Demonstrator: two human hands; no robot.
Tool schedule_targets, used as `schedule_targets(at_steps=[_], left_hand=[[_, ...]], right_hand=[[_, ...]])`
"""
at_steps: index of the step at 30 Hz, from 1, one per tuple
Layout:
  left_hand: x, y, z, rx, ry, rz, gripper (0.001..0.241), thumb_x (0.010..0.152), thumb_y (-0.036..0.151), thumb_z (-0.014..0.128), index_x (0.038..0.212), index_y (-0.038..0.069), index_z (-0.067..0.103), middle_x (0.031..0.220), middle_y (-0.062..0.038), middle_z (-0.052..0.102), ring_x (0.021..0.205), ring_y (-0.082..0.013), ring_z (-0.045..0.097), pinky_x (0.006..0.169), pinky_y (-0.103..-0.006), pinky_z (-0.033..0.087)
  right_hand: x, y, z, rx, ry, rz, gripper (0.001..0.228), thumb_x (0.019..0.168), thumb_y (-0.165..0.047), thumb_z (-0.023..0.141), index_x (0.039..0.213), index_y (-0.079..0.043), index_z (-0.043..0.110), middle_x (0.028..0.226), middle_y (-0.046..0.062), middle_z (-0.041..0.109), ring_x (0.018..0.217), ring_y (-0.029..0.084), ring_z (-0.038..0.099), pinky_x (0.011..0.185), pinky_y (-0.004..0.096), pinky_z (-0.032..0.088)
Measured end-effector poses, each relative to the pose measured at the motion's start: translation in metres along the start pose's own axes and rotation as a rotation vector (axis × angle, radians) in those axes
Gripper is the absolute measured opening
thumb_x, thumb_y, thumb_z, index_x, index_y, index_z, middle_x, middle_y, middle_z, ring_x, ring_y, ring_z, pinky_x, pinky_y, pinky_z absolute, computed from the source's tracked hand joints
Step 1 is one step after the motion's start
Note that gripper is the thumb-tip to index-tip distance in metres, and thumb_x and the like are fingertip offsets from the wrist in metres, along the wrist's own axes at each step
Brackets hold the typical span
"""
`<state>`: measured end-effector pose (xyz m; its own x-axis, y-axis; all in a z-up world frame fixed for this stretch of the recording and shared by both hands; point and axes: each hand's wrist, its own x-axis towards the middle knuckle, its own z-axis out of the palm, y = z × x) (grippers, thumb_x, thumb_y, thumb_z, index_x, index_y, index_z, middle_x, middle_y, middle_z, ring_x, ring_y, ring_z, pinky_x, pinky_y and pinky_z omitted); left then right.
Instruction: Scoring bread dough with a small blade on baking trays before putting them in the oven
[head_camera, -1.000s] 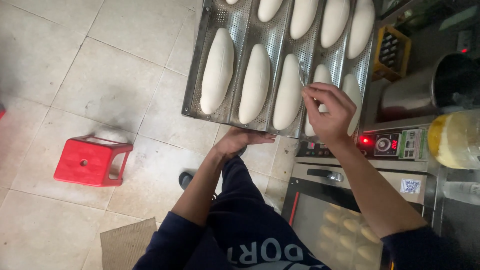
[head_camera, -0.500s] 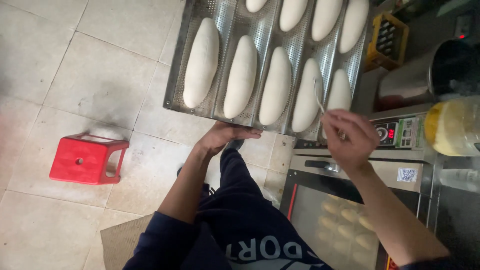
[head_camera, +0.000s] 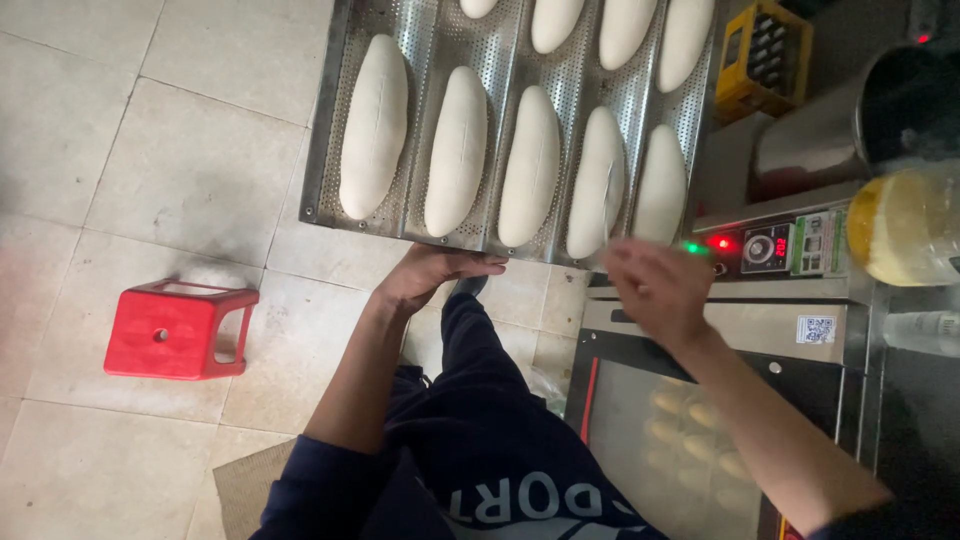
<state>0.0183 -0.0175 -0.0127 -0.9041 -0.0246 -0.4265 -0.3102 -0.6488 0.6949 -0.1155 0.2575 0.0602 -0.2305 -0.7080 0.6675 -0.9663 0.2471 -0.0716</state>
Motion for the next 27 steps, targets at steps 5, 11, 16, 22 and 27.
schedule_targets(at_steps=[5, 11, 16, 22, 27], left_hand=[[0.001, 0.002, -0.002, 0.012, -0.030, -0.021, 0.026, 0.074, -0.004, 0.081, 0.099, -0.012, 0.078, 0.100, -0.025, 0.078, 0.101, -0.0329, 0.076, 0.096, -0.0447, 0.059], [0.000, 0.005, 0.001, 0.043, 0.021, -0.066, 0.030, 0.075, -0.007, 0.078, 0.104, -0.013, 0.077, 0.103, -0.026, 0.077, 0.106, -0.0344, 0.075, 0.100, -0.0441, 0.057], [0.002, 0.005, 0.001, 0.040, 0.012, -0.067, 0.031, 0.075, -0.009, 0.079, 0.104, -0.015, 0.075, 0.107, -0.027, 0.076, 0.108, -0.0352, 0.074, 0.101, -0.0468, 0.056], [0.003, 0.000, -0.001, 0.049, 0.046, -0.068, 0.032, 0.072, -0.007, 0.082, 0.102, -0.013, 0.075, 0.104, -0.024, 0.076, 0.105, -0.0303, 0.073, 0.101, -0.0452, 0.056], [-0.002, 0.006, 0.000, 0.063, 0.028, -0.046, 0.028, 0.073, -0.006, 0.083, 0.099, -0.013, 0.076, 0.104, -0.026, 0.076, 0.106, -0.0328, 0.074, 0.102, -0.0471, 0.055]], right_hand=[[-0.028, -0.043, -0.060, -0.007, -0.100, -0.077, 0.013, 0.087, -0.004, 0.079, 0.094, -0.015, 0.081, 0.099, 0.001, 0.080, 0.068, 0.017, 0.069, 0.063, 0.026, 0.047], [-0.010, 0.061, -0.039, -0.037, 0.086, 0.092, 0.010, 0.086, 0.005, 0.090, 0.094, 0.002, 0.084, 0.100, 0.016, 0.080, 0.076, 0.028, 0.073, 0.073, 0.035, 0.058], [0.019, 0.069, -0.031, 0.061, 0.134, 0.182, 0.013, 0.088, 0.011, 0.089, 0.095, 0.001, 0.083, 0.095, 0.017, 0.079, 0.081, 0.034, 0.075, 0.073, 0.042, 0.060], [0.015, 0.071, -0.034, 0.050, 0.064, 0.201, 0.012, 0.092, 0.007, 0.085, 0.100, -0.002, 0.082, 0.100, 0.014, 0.080, 0.079, 0.030, 0.075, 0.071, 0.041, 0.058], [-0.047, 0.028, -0.063, -0.105, -0.156, -0.002, 0.017, 0.085, 0.006, 0.082, 0.099, -0.001, 0.077, 0.099, 0.014, 0.075, 0.081, 0.027, 0.073, 0.075, 0.035, 0.059]])
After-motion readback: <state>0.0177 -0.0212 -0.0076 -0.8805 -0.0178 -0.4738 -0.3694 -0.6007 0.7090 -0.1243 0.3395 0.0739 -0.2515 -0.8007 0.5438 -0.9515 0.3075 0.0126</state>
